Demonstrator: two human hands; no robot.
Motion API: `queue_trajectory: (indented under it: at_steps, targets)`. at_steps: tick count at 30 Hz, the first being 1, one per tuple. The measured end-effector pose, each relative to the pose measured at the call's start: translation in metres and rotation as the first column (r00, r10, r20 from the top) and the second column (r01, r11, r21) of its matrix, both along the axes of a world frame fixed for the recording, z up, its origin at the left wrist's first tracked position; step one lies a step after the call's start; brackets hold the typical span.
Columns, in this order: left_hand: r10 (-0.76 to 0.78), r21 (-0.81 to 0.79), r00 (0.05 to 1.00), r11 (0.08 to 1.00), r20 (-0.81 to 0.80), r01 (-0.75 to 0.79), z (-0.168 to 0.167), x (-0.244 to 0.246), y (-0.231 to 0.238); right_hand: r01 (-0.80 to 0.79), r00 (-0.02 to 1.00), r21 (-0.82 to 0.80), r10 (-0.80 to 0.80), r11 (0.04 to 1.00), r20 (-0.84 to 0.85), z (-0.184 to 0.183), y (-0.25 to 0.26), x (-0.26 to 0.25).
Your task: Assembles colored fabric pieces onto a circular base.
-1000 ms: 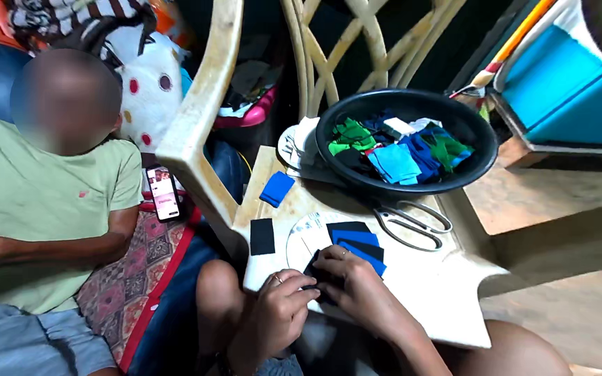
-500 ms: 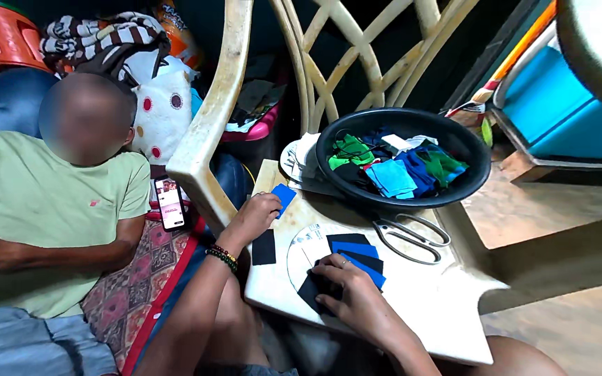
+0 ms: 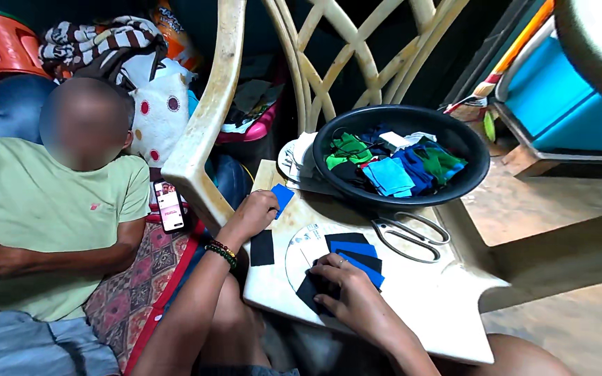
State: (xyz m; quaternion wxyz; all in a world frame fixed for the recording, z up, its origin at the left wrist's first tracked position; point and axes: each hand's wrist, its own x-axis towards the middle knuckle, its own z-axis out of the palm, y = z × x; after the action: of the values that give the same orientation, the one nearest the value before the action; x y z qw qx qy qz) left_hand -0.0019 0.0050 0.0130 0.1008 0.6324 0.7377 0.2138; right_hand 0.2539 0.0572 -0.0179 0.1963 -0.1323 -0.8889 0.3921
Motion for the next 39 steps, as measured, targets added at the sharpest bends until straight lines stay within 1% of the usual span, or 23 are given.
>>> queue_trajectory:
  at_steps: [2,8,13,15,18,20,22,26,28,30,32,33,35,39]
  targets:
    - [0.032,-0.028,0.999,0.999,0.033,-0.031,0.003,0.001,0.001,-0.001,1.000,0.001,0.001,1.000,-0.002,0.000,0.000,0.000]
    - [0.048,-0.014,0.995,0.999,0.084,-0.047,0.002,-0.005,0.004,-0.008,1.000,-0.027,0.009,1.000,0.009,0.000,0.000,0.000]
    - [0.111,-0.034,0.979,0.994,0.169,-0.107,0.003,-0.009,0.005,-0.007,1.000,-0.026,0.007,1.000,0.018,0.001,0.000,0.000]
    - [0.151,-0.037,0.967,0.988,0.206,-0.147,0.003,-0.009,0.005,-0.005,1.000,-0.030,0.006,1.000,0.025,0.002,0.000,0.000]
    - [0.255,-0.075,0.934,0.967,0.252,-0.244,0.006,-0.004,0.007,0.000,1.000,-0.028,0.001,1.000,0.018,0.003,0.000,0.000]
    - [0.281,-0.083,0.923,0.960,0.265,-0.268,0.006,-0.002,0.007,0.000,1.000,-0.018,0.001,1.000,0.013,0.004,0.000,0.000]
    - [0.262,-0.074,0.931,0.965,0.253,-0.252,0.004,0.000,0.008,0.012,0.999,0.004,-0.012,1.000,-0.033,0.003,0.001,0.001]
    - [0.251,-0.046,0.939,0.968,0.237,-0.247,-0.003,0.002,0.009,0.102,0.976,0.096,-0.081,0.990,-0.202,-0.001,0.001,-0.003]
    - [0.261,-0.037,0.927,0.965,0.270,-0.261,-0.004,0.001,0.008,0.094,0.975,0.098,-0.072,0.991,-0.210,0.006,0.004,-0.010]
    - [0.265,-0.027,0.912,0.962,0.314,-0.271,-0.006,0.000,0.007,0.032,0.989,0.031,-0.027,0.999,-0.146,0.019,0.010,-0.021]
    - [0.266,-0.010,0.897,0.960,0.354,-0.280,-0.010,-0.001,0.006,-0.032,0.999,-0.084,0.033,0.996,0.006,0.034,0.020,-0.038]
    - [0.265,-0.005,0.890,0.959,0.371,-0.283,-0.011,-0.001,0.005,-0.037,0.995,-0.116,0.048,0.992,0.092,0.041,0.026,-0.049]
    - [0.261,0.001,0.880,0.959,0.397,-0.285,-0.012,0.000,0.004,-0.023,0.972,-0.105,0.047,0.994,0.229,0.051,0.035,-0.072]
    - [0.249,0.008,0.881,0.961,0.403,-0.276,-0.013,-0.002,0.003,-0.015,0.943,-0.028,0.023,0.999,0.331,0.042,0.045,-0.109]
